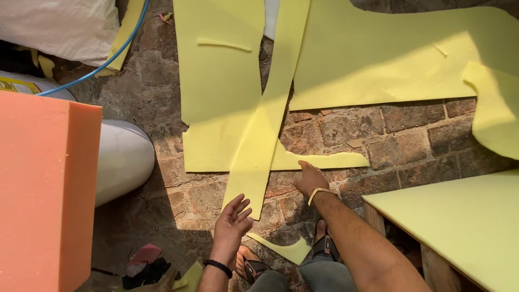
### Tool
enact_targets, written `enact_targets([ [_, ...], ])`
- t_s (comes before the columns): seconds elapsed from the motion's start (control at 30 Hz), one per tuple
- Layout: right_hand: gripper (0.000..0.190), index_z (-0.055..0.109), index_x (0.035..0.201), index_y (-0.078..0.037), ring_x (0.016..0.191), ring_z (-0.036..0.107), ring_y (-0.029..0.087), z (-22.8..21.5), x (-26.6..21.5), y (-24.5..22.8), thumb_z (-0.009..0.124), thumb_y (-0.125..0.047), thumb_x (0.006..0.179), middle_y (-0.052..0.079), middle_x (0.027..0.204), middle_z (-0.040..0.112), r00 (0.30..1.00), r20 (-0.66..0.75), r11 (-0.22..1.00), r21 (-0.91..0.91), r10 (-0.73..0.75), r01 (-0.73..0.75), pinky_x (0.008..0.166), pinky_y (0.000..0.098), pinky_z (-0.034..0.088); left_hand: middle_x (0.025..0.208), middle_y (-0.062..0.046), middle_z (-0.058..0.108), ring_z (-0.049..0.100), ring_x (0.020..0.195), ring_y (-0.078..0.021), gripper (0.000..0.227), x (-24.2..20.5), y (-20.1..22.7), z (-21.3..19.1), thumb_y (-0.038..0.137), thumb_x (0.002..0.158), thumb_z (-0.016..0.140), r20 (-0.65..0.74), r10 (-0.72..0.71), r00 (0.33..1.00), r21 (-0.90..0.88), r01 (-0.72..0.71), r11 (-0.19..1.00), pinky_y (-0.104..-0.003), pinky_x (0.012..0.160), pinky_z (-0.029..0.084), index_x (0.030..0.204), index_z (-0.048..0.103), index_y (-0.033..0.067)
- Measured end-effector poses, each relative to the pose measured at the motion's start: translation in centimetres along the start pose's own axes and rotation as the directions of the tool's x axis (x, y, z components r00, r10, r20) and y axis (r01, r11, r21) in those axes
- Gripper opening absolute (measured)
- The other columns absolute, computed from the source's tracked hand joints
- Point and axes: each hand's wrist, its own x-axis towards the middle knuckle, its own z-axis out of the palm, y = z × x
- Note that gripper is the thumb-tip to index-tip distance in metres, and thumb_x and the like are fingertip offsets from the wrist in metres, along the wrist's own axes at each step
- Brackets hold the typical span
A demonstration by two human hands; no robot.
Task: The person applies adhesive to a wooden chair frame using a spray gun, then places and trims yellow foam pieces to fit the seat and backrest. The person repeats this process for multiple sections of the chair.
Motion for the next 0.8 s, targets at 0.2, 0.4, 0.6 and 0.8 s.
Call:
enact_targets([
  [0.2, 0.099, 0.017, 0.161, -0.01, 0.153, 0.023, 0.032, 3.0, 5.4, -0.1, 0.076, -0.023, 0.083, 0.013, 0.16, 0.035, 0.986, -0.044, 0.955, -0.262, -0.16, 0.143, 0.125, 0.0529, 0.016, 0.13, -0.012, 0.073, 0.071, 0.107, -0.0203, 0.049, 4.5, -6.4, -2.1, 0.007, 0.095, 0.059, -0.045, -0.224, 0.973, -0.151, 0.215, 0.965, -0.033, 0.089, 0.058, 0.144, 0.055, 0.0092],
  [0.4, 0.07, 0.043, 0.147, -0.01, 0.147, 0.03, 0.03, 1.2, 7.4, -1.6, 0.074, -0.034, 0.089, 0.017, 0.151, 0.038, 0.993, -0.089, 0.979, -0.195, -0.074, 0.056, 0.124, 0.0541, 0.015, 0.118, -0.013, 0.074, 0.071, 0.095, -0.019, 0.044, 6.1, -7.8, -0.2, 0.007, 0.097, 0.061, -0.048, -0.287, 0.957, -0.154, 0.277, 0.948, -0.035, 0.084, 0.06, 0.141, 0.057, 0.0078],
  [0.6, 0.023, 0.063, 0.101, -0.009, 0.099, 0.069, 0.023, 3.4, 5.1, -2.0, 0.07, -0.014, 0.08, 0.01, 0.1, 0.07, 0.982, 0.184, 0.965, 0.263, -0.035, -0.015, 0.093, 0.0387, 0.055, 0.112, -0.012, 0.074, 0.071, 0.091, -0.0171, 0.04, 5.7, -7.4, 1.4, 0.01, 0.098, 0.058, 0.021, -0.27, 0.963, -0.17, 0.27, 0.948, -0.034, 0.081, 0.059, 0.137, 0.061, 0.0066],
  [0.8, 0.012, 0.065, 0.094, -0.006, 0.079, 0.063, 0.016, -2.7, -8.4, -7.3, 0.064, -0.008, 0.082, 0.005, 0.086, 0.065, 0.985, -0.04, 0.181, 0.981, -0.169, 0.071, 0.073, 0.0318, 0.053, 0.131, -0.009, 0.07, 0.068, 0.109, -0.0181, 0.061, -4.9, -0.5, 3.9, 0.022, 0.094, 0.063, 0.077, -0.276, 0.958, 0.153, 0.263, 0.953, -0.036, 0.087, 0.054, 0.152, 0.046, 0.0146],
])
